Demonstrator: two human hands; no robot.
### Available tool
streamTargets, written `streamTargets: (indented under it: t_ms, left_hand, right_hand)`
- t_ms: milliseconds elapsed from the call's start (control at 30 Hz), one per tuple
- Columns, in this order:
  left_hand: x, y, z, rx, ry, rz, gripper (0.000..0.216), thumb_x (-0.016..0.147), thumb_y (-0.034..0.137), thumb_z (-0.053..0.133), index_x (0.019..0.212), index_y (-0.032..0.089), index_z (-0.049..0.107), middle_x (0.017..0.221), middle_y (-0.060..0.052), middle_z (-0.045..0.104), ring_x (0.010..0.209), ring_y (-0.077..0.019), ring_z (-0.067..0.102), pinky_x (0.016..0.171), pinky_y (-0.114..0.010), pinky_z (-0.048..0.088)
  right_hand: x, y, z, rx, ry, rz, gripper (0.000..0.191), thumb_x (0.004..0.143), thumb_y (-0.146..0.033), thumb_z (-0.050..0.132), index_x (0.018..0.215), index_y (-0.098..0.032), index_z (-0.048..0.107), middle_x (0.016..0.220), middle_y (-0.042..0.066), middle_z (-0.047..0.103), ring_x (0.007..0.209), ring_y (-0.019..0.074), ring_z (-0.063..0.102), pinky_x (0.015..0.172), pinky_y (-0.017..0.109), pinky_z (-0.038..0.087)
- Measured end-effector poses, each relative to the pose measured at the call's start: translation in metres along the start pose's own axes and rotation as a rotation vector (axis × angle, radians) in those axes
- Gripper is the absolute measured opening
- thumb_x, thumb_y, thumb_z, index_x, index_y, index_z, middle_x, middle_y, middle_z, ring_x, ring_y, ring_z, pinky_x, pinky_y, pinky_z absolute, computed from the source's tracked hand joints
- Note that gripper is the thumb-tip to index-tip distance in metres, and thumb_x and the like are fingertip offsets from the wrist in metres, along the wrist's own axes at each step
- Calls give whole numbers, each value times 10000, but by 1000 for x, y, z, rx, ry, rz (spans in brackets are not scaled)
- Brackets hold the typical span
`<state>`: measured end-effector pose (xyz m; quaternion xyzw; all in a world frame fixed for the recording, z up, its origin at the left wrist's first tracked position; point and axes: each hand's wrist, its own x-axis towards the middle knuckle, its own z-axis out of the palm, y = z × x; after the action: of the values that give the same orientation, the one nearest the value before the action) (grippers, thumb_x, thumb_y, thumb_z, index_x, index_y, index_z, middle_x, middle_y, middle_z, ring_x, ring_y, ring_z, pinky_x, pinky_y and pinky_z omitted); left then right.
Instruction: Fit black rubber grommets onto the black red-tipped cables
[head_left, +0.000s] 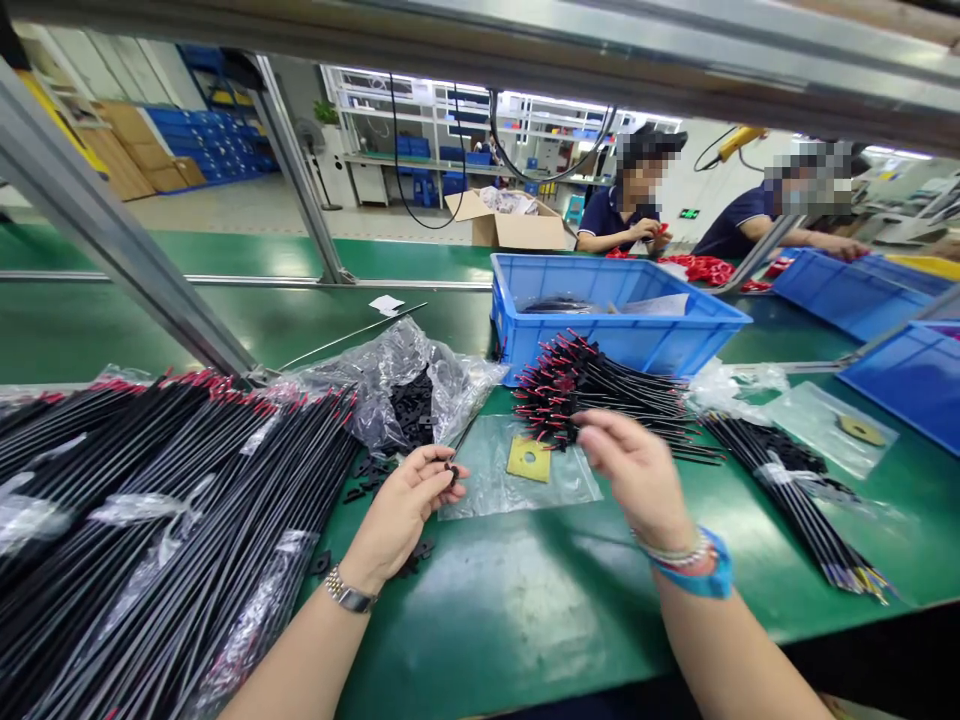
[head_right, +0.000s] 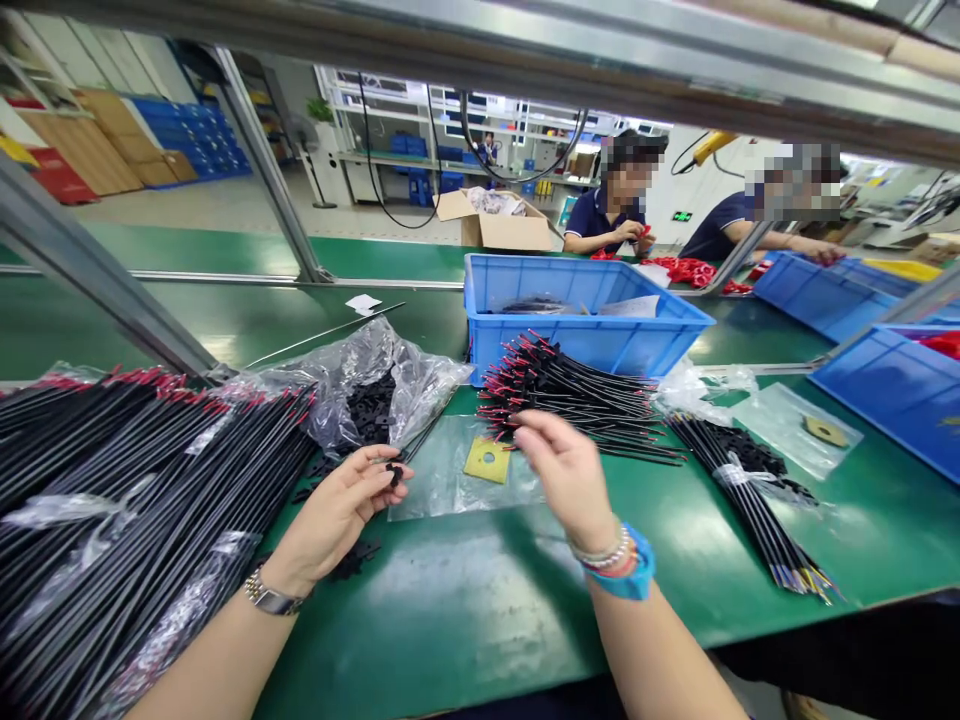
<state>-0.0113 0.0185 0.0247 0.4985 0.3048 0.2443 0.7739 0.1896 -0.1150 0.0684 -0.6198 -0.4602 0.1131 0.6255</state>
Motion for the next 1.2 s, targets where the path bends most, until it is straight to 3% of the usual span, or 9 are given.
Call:
streamTargets:
  t_ms: [133, 300, 400, 533, 600, 733, 800, 967, 1200]
  left_hand:
    - [1, 0, 0, -36, 28, -12, 194, 711, 250, 606, 864, 145, 549, 860, -48, 624, 695, -111, 570, 679, -234, 456]
    - [1, -2, 0, 45, -15, -20, 179, 708, 258, 610, 836, 136, 579, 874, -52, 622, 683, -99, 553, 666, -220, 447]
    - [0, -1, 0, 63, -9, 6, 181, 713, 263, 609, 843, 141, 579, 869, -41, 617, 685, -94, 549, 656, -210, 440]
    - [-1, -2, 1, 91, -4, 36, 279, 706, 261, 622, 958, 166, 550, 884, -33, 617, 691, -101, 557, 667, -227, 446]
    - [-1, -2, 1, 106, -10, 36, 326, 702, 254, 627, 1002, 176, 527, 890, -31, 619, 694, -104, 562, 679, -239, 450]
    - [-1, -2, 1, 111, 8, 42, 301, 685, 245, 642, 950, 157, 528, 890, -40, 623, 692, -102, 565, 682, -238, 451]
    - [-1, -1, 0, 103, 18, 44, 302, 677, 242, 648, 940, 151, 531, 892, -43, 624, 693, -101, 566, 680, -235, 452]
    - [0, -1, 1, 68, 43, 64, 295, 667, 247, 653, 923, 141, 549, 909, -48, 615, 715, -115, 579, 686, -244, 460]
    - [1, -2, -1, 39, 51, 97, 288, 701, 253, 633, 951, 152, 533, 877, -31, 607, 712, -104, 570, 684, -235, 463]
  right_hand:
    - [20, -33, -32, 540, 459, -34, 70, 759, -179, 547, 824, -187, 522, 681, -31, 473, 517, 57, 421, 421, 163, 313]
    - [3, 10, -58, 600, 576, 77, 103, 717, -168, 553, 738, -169, 453, 692, -38, 447, 573, 56, 455, 524, 190, 406]
    - [-32, 62, -82, 295, 662, 283, 215, 650, -249, 609, 764, -180, 441, 760, -14, 485, 707, 106, 526, 666, 281, 463]
    - [-70, 90, -115, -576, 751, 294, 396, 592, -324, 655, 902, -167, 465, 1042, 117, 503, 1080, 282, 441, 934, 493, 331]
    - [-77, 83, -113, -826, 566, 133, 384, 656, -315, 626, 984, -168, 490, 1124, 140, 492, 1146, 295, 388, 992, 497, 267]
    - [-81, 60, -64, -787, -323, -163, 193, 841, -243, 447, 998, -228, 558, 1006, 68, 573, 970, 189, 513, 855, 377, 434]
    - [-80, 54, -37, -785, -568, -179, 178, 842, -215, 459, 981, -205, 570, 973, 72, 568, 928, 184, 508, 799, 361, 445]
    - [-68, 51, -11, -851, -664, -153, 123, 851, -183, 436, 811, -165, 551, 880, 74, 550, 839, 181, 492, 729, 349, 420]
    - [-18, 67, 15, -831, -429, -139, 208, 872, -195, 383, 934, -177, 581, 836, 52, 509, 746, 140, 502, 673, 254, 421]
